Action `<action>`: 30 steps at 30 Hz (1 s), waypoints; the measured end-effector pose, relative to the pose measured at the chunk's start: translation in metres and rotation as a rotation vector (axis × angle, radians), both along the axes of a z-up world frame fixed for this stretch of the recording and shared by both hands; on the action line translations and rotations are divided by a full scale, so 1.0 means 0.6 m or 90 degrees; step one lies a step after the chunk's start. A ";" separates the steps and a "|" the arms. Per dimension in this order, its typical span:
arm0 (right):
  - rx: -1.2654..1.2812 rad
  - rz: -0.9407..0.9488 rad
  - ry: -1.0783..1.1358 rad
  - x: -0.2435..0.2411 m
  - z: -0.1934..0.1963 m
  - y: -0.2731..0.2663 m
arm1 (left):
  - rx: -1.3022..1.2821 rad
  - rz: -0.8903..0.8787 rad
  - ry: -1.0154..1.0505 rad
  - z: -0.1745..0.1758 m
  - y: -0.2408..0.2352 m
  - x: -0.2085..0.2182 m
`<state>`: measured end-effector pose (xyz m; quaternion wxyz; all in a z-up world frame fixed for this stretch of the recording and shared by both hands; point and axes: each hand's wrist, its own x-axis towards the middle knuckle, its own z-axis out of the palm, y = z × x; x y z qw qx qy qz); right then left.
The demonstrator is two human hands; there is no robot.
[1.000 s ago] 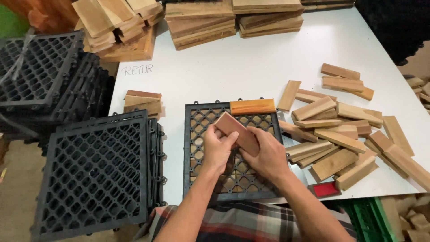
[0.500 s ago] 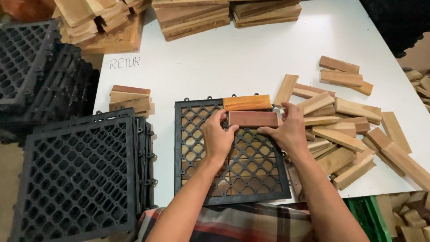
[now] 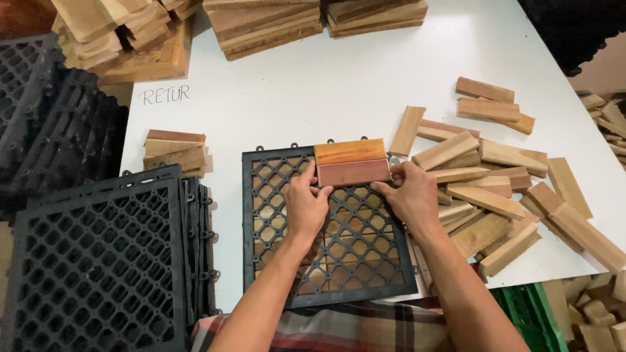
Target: Assembling wooden floor tiles by placing individual wood slats into a plastic interlocking grid base.
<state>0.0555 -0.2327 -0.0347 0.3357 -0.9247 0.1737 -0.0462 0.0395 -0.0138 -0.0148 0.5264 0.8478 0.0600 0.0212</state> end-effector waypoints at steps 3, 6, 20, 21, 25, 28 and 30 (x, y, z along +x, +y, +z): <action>0.005 0.016 0.033 0.001 0.022 0.011 | -0.010 -0.034 -0.010 0.008 -0.003 -0.008; 0.024 0.043 0.000 -0.010 0.008 -0.003 | -0.017 -0.034 0.007 -0.008 -0.011 -0.007; 0.139 0.020 -0.010 -0.010 -0.021 -0.061 | 0.227 -0.092 -0.093 -0.008 -0.018 -0.013; 0.080 -0.002 0.008 -0.005 -0.043 -0.080 | 0.326 -0.140 -0.153 0.006 -0.025 -0.020; -0.133 -0.025 0.152 -0.029 -0.030 -0.194 | 0.582 -0.277 -0.239 -0.035 -0.044 -0.025; -0.256 -0.049 0.235 -0.031 -0.095 -0.308 | 0.562 -0.270 -0.192 -0.028 -0.046 -0.024; -0.279 0.026 0.285 -0.042 -0.088 -0.329 | 0.547 -0.304 -0.153 -0.022 -0.049 -0.023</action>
